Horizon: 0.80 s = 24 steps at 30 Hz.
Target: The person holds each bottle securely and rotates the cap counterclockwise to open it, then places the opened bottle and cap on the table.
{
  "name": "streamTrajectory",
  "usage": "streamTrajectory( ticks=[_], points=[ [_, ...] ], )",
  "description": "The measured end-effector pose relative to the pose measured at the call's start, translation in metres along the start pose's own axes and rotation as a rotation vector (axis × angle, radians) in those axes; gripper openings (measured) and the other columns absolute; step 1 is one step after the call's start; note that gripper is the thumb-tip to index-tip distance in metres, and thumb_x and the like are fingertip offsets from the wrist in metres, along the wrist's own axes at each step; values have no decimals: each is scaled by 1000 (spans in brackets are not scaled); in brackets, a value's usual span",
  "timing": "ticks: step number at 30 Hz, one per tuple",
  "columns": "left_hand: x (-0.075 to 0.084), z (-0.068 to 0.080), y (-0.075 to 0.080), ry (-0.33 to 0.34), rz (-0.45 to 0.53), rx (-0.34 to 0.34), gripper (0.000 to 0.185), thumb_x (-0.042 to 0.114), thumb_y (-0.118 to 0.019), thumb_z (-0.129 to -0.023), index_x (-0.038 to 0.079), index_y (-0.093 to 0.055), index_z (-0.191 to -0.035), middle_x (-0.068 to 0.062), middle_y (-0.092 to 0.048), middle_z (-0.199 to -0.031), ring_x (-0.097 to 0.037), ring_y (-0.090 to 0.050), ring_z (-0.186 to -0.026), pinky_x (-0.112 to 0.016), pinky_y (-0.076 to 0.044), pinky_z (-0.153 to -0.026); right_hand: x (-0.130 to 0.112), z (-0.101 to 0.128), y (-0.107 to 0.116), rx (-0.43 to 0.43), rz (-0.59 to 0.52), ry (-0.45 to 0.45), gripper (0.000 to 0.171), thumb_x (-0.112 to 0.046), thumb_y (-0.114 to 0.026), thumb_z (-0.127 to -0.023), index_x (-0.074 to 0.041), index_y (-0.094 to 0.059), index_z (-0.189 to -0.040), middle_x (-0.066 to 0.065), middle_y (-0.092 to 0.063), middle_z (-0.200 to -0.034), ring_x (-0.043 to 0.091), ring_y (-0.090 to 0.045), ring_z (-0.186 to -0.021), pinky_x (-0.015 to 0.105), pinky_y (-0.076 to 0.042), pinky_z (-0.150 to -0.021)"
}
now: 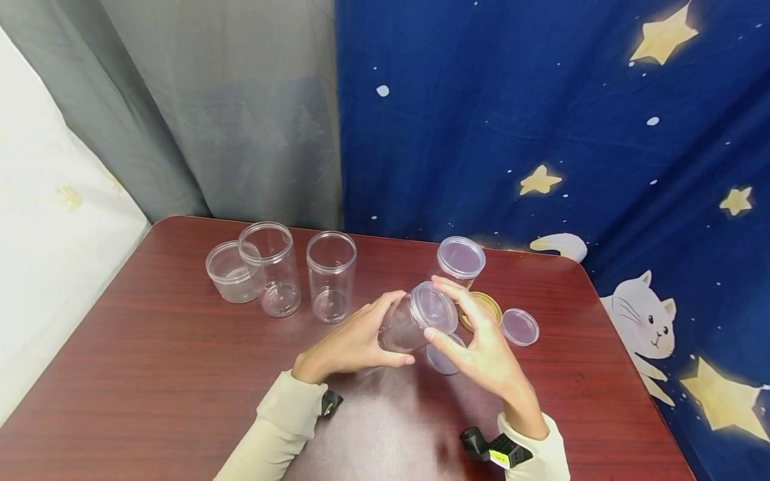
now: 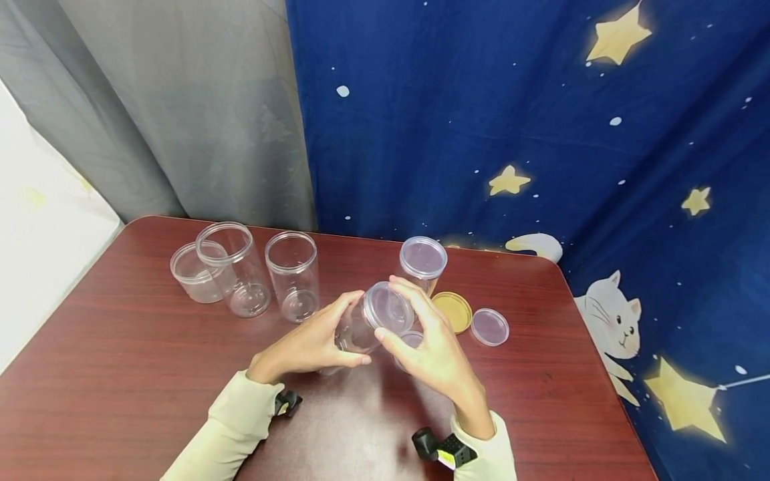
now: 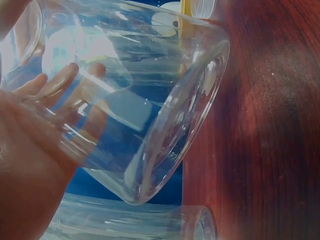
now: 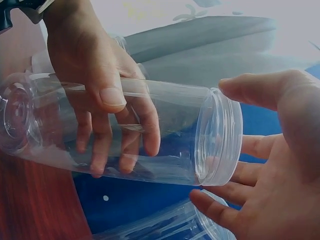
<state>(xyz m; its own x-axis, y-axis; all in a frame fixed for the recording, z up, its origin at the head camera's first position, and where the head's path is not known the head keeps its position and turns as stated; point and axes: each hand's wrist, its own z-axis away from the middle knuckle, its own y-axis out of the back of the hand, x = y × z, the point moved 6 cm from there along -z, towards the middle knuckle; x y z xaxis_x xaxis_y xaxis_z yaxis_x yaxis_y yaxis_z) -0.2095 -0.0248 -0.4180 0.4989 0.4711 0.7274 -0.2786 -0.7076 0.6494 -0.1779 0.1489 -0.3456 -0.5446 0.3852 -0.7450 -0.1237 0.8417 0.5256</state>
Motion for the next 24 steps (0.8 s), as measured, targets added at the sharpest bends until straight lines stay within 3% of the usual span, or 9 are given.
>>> streamTrajectory(
  ticks=[9, 17, 20, 24],
  points=[
    [0, 0, 0, -17, -10, 5, 97, 48, -86, -70, 13, -38, -147, -1, -53, -141, -17, -55, -123, -41, -46, -103, 1, -1, -1, -12, -35, -25, 68, -1, -77, -81, -10, -49, -142, 3, -41, -152, 19, -43, -137, 25, -41, -108],
    [0, -1, 0, -24, -16, 12, 96, 48, -87, -69, 15, -39, -146, -1, -54, -140, -18, -57, -119, -41, -48, -100, 1, 0, 2, 78, 115, -45, 62, -9, -78, -83, -14, -52, -140, -1, -50, -144, 18, -55, -123, 39, -51, -97],
    [-1, -1, -1, -23, -18, 11, 96, 48, -87, -69, 15, -39, -146, -1, -54, -140, -18, -57, -120, -41, -48, -101, 1, 1, 3, 107, 172, -62, 64, -13, -81, -81, -11, -53, -139, -1, -53, -139, 16, -59, -113, 38, -55, -92],
    [-1, -1, -1, -15, -14, 7, 96, 48, -87, -69, 16, -39, -146, -1, -54, -139, -17, -57, -119, -41, -48, -100, 0, 1, 4, 128, 263, -52, 67, -20, -84, -77, -7, -55, -136, 0, -57, -135, 17, -56, -112, 39, -57, -85]
  ],
)
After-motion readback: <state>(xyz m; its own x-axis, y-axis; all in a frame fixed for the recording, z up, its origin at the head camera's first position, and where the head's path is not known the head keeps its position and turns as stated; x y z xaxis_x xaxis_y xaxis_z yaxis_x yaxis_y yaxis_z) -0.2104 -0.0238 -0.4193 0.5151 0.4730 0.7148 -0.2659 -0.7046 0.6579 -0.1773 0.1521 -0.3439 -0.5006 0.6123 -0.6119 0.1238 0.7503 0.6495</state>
